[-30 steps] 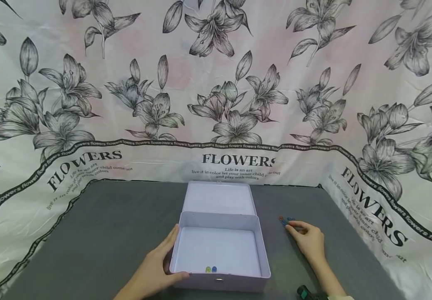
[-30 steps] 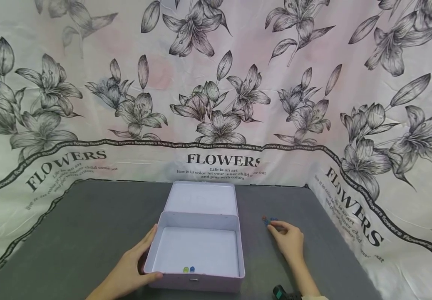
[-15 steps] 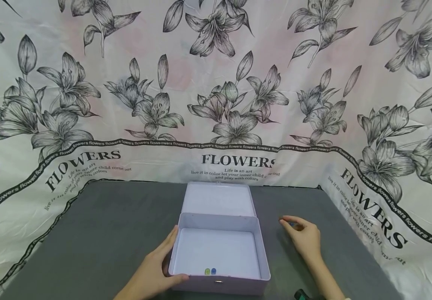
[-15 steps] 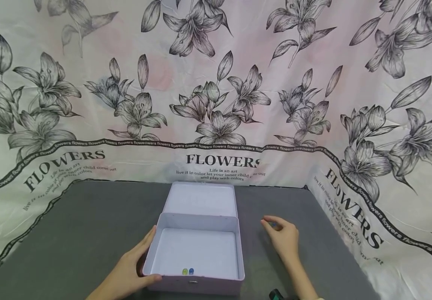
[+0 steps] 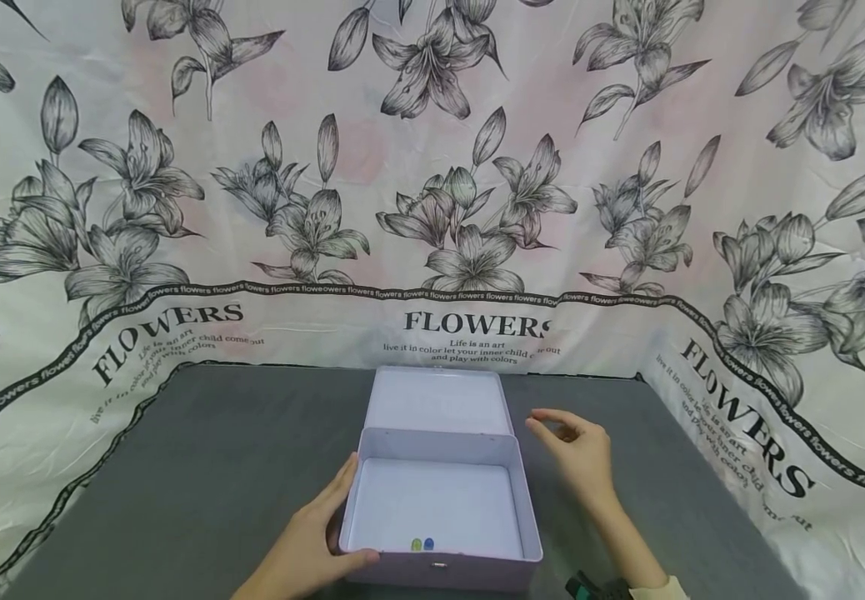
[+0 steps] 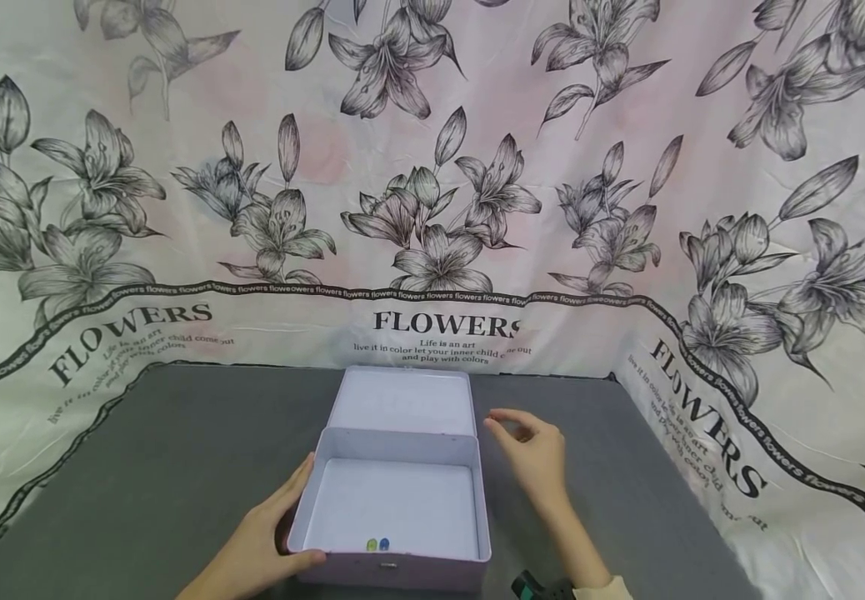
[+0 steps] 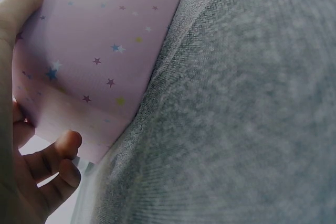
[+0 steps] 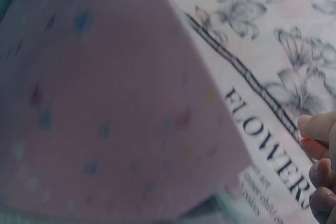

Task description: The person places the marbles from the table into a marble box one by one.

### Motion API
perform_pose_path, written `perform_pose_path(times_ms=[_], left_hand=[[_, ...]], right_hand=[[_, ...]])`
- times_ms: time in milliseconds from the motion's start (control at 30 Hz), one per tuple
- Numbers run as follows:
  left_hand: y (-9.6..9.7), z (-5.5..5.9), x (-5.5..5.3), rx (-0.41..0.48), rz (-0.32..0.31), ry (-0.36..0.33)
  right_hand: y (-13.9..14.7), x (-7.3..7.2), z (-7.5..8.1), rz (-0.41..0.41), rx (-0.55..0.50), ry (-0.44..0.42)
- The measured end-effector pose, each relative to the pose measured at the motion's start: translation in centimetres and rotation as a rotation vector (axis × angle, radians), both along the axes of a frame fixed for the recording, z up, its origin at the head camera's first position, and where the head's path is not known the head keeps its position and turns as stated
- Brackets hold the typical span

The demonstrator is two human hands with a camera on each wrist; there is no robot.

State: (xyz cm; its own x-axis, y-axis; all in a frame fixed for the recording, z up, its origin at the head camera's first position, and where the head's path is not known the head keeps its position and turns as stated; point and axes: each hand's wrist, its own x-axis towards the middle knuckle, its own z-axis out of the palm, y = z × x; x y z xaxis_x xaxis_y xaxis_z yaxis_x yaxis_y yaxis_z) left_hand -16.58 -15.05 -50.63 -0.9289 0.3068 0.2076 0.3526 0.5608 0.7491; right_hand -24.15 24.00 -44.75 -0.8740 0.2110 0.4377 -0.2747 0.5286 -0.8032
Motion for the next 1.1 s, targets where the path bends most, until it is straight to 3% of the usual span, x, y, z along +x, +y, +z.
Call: perform_pose_path(times_ms=[200,500,800,1100], left_hand=[[0.0,0.1,0.0,0.004,0.006,0.01],[0.1,-0.1,0.0,0.001,0.001,0.031],[0.0,0.1,0.1,0.006,0.01,0.04],[0.0,-0.2,0.2,-0.031,0.022,0.123]], right_hand=[[-2.2,-0.4,1.0,0.055,-0.016,0.02],[-4.9,-1.0,0.6,0.139,-0.054,0.049],[-7.3,-1.0,1.0,0.146,-0.003,0.01],[-8.6,-1.1,0.7,0.172,0.005,-0.012]])
